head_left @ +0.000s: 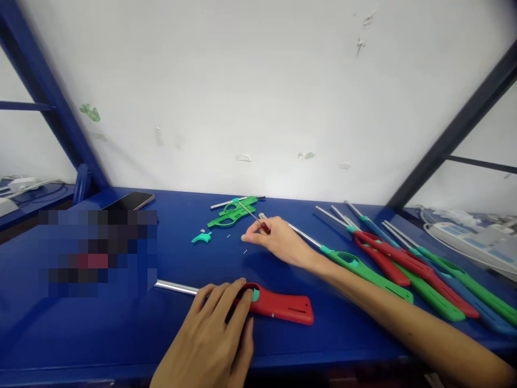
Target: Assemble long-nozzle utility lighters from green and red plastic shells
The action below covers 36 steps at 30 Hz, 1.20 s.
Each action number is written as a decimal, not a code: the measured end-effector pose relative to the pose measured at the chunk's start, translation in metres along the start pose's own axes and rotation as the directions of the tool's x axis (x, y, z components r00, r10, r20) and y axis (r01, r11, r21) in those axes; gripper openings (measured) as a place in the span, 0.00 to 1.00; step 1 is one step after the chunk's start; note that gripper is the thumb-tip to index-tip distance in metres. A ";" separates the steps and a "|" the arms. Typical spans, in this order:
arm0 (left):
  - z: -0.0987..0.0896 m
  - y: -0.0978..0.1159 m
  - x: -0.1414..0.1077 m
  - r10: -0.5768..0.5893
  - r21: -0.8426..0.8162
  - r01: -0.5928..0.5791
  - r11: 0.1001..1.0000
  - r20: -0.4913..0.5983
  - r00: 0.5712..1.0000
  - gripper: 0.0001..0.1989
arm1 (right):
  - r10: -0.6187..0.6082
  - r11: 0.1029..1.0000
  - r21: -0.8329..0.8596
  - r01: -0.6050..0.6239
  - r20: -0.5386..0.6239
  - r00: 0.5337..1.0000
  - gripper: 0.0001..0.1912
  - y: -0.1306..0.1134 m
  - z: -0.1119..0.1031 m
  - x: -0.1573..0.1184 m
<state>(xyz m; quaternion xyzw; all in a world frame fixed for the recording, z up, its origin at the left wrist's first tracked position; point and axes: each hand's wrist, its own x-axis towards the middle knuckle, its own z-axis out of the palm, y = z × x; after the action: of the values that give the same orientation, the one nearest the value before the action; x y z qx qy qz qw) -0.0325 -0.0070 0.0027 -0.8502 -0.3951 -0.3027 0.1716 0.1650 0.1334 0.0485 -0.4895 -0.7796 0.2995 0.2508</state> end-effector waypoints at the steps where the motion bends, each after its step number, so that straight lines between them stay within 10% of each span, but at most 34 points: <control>1: 0.001 -0.001 0.000 0.012 0.007 -0.012 1.000 0.006 1.000 0.18 | -0.004 0.999 0.033 0.005 -0.024 1.000 0.17 -0.001 -0.006 -0.005; 36: -0.002 0.004 0.003 -0.035 -0.092 0.038 0.995 0.034 0.999 0.16 | -0.066 0.998 -0.007 0.068 0.158 0.985 0.08 0.004 0.010 -0.016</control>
<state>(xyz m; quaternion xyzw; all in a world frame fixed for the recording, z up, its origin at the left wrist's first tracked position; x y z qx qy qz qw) -0.0292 -0.0089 0.0057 -0.8545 -0.3990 -0.3102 0.1201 0.1670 0.1180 0.0367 -0.4392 -0.8149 0.3237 0.1953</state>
